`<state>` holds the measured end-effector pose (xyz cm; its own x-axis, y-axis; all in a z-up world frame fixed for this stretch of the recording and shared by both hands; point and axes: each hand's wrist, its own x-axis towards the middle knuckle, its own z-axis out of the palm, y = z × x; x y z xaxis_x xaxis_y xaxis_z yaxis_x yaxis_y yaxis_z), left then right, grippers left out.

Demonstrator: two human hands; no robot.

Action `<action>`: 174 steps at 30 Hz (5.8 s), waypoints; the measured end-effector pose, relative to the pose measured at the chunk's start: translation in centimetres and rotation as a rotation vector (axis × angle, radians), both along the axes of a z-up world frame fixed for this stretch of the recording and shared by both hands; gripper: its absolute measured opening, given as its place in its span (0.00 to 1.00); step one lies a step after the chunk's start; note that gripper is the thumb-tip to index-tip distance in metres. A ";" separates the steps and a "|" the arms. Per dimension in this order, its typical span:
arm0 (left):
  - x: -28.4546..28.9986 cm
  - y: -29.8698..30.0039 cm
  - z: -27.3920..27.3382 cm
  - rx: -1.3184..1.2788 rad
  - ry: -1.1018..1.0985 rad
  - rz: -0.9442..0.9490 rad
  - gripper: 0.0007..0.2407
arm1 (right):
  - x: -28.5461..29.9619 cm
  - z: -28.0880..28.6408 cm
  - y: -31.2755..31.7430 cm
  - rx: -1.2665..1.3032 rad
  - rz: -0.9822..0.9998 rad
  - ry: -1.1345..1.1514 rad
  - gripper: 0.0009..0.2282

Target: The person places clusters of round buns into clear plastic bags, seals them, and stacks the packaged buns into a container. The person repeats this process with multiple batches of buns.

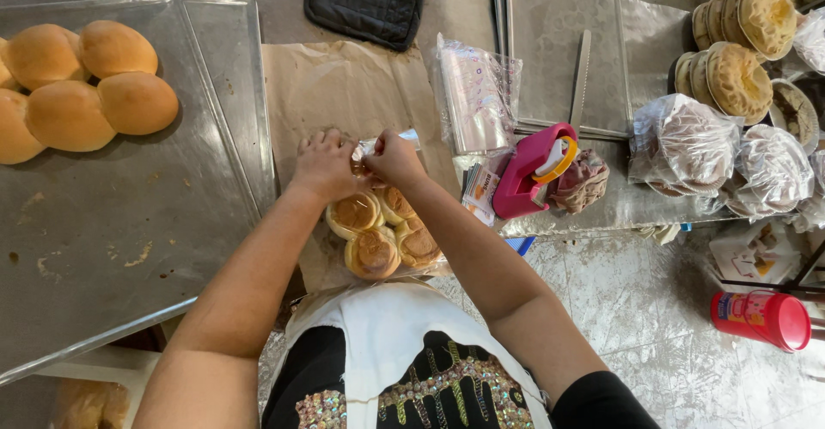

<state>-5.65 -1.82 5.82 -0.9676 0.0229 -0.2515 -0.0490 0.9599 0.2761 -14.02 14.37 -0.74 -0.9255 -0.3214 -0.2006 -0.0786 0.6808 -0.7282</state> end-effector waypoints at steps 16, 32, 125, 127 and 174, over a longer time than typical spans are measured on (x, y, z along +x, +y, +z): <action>2.7 -0.2 -2.7 -0.047 0.364 0.008 0.39 | 3.4 7.2 0.7 0.364 0.150 0.141 0.16; 7.2 -0.6 -3.2 -0.056 0.498 0.010 0.26 | 2.9 3.5 7.7 0.428 0.547 0.388 0.26; 13.5 -25.0 -3.3 2.279 0.353 1.312 0.42 | -3.1 9.3 -40.5 -0.175 0.771 0.076 0.19; 11.7 -24.9 -3.7 2.282 0.404 1.422 0.42 | -4.9 8.0 -43.8 0.079 0.817 0.260 0.22; 11.3 -26.7 -0.5 2.204 0.423 1.260 0.43 | -2.6 19.8 -47.9 0.633 0.907 -0.229 0.34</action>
<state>5.62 -28.51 5.36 -0.7088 -0.4456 -0.5469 0.2092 -0.8731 0.4403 -16.66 -33.56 19.07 -0.3229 -0.6362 -0.7007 -0.6407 0.6919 -0.3329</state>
